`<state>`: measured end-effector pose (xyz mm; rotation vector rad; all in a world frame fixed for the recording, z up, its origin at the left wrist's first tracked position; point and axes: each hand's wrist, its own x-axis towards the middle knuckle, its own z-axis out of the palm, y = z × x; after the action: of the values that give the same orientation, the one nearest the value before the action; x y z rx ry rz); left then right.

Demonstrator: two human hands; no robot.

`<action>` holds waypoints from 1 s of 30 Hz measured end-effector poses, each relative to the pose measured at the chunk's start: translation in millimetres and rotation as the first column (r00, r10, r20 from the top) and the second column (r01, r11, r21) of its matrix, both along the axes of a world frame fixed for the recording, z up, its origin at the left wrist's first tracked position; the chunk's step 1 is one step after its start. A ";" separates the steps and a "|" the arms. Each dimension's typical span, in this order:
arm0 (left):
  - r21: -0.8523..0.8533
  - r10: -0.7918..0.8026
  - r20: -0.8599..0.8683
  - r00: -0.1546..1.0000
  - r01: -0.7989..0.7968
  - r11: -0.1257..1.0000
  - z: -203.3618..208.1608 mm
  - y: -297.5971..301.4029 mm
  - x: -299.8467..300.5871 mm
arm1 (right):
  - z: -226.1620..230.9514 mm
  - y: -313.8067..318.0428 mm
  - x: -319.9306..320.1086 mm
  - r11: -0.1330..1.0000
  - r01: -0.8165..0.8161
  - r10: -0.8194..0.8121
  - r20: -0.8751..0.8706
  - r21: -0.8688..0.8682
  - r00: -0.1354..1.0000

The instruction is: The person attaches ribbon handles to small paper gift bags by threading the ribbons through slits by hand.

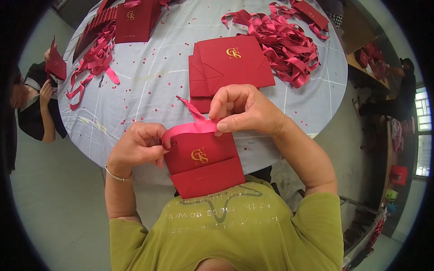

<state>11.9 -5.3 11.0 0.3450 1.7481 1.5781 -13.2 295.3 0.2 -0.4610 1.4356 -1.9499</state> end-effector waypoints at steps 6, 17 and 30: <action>-0.038 0.047 -0.032 0.998 -0.049 0.998 4.1 4.7 1.6 | -6.2 0.8 -1.6 0.999 0.012 -0.016 -0.120 -0.032 0.993; -0.064 0.096 -0.516 0.851 -0.150 0.987 6.2 13.9 21.8 | 36.0 -54.2 -21.0 0.874 -0.043 0.265 -0.400 0.484 0.877; -0.084 0.146 -0.748 0.647 -0.311 0.947 5.1 22.1 35.6 | 28.7 -94.5 -41.8 0.676 -0.465 0.436 0.198 0.572 0.878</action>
<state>47.5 16.8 16.1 0.7656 2.6547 1.5042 -55.0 200.8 28.9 -0.4105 1.6281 -1.0159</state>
